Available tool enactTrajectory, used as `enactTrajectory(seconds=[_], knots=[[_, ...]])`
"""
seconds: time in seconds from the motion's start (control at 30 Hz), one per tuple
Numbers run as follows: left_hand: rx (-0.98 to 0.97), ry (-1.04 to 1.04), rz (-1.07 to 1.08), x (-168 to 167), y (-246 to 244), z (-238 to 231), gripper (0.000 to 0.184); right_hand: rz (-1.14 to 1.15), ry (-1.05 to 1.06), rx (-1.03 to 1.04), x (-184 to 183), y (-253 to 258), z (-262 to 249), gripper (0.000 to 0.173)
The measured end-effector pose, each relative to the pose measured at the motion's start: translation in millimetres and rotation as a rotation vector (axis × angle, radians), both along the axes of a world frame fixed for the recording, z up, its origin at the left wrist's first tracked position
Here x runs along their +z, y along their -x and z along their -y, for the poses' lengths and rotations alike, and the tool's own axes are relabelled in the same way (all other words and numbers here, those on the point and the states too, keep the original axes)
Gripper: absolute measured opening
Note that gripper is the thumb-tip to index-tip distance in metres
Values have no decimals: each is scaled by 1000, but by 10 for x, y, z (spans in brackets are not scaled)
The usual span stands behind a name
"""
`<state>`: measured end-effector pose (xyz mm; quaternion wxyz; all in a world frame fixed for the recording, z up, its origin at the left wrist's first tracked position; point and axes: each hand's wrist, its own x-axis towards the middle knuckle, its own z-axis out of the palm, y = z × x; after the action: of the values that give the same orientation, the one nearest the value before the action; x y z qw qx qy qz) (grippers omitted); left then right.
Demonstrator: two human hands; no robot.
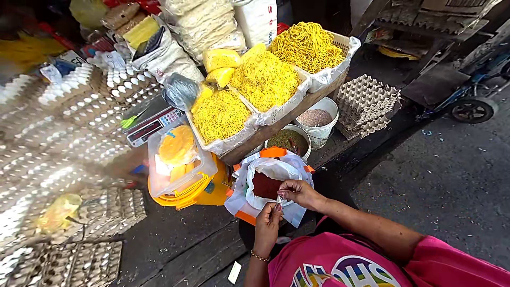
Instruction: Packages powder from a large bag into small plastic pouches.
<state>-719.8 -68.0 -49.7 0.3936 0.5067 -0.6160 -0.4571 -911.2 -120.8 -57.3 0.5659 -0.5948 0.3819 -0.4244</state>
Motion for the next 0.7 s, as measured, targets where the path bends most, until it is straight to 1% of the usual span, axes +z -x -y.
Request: enactTrajectory(seconds=[0.1,0.23,0.3,0.47,0.53,0.6,0.7], knots=[[2,-12,2,-33,9,2,22,36,-17,-2,33,67,-10,13],[38,-6,18,-56,42,18,25,42,-31,-52,74,91,-43,16],[40,-4,-10,-25,25,30,20,63,-20,-112,84,95,-30,16],[16,-83,-131,17,-101,46,14,123,4,-288,120,168,89,12],[11,-87,-161,5,-153,42,11,142,3,-304,111,196,128,11],[24,-74,-145,17,-171,33,9,165,6,-303,102,189,134,11],[53,-72,-114,59,-156,37,21,181,22,-302,100,171,130,13]])
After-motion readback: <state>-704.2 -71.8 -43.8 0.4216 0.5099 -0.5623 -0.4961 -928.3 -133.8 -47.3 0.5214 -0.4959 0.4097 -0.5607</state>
